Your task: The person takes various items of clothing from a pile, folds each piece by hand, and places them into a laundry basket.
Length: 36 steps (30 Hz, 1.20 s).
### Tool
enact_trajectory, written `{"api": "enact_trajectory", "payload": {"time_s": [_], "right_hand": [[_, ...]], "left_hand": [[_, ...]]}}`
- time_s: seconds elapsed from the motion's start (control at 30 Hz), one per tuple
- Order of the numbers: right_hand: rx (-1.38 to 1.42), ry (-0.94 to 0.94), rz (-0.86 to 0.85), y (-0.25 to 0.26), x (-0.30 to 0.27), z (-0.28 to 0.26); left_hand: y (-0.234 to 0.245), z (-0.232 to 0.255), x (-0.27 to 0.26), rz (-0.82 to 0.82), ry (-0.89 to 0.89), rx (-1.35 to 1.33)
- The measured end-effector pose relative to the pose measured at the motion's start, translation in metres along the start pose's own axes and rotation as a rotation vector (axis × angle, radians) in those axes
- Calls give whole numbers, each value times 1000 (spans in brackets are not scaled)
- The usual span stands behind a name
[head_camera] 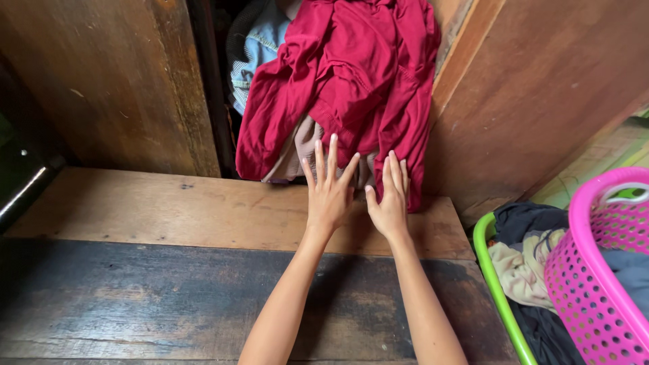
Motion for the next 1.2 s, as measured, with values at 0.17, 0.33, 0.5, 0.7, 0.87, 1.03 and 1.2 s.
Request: {"api": "enact_trajectory", "payload": {"time_s": [0.17,0.33,0.5,0.7,0.87,1.03,1.2], "right_hand": [[54,-24,23,13,12,-17],[138,42,114,29,44,-42],[-43,53,36,12,78,-33],[138,-76,93,11,65,-13],[173,-37,202,56,32,-48],[223,-32,391,112,8,-81],[264,-136,371,136,-7,-72]], "left_hand": [[-1,-2,24,119,-44,12],[19,8,56,278,-87,2],[34,17,108,299,-179,52],[24,13,102,195,-175,-53],[55,30,70,148,-202,-234],[95,50,30,78,-164,-321],[102,47,-3,-99,-95,-379]]}}
Point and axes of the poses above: each hand's wrist, its own x-axis towards the middle knuckle, its own y-axis out of the back of the hand, z = x × y, the point moved 8 cm from there along x, towards the middle knuckle, and after that the axes turned 9 degrees about z, right-handed, at the moved point
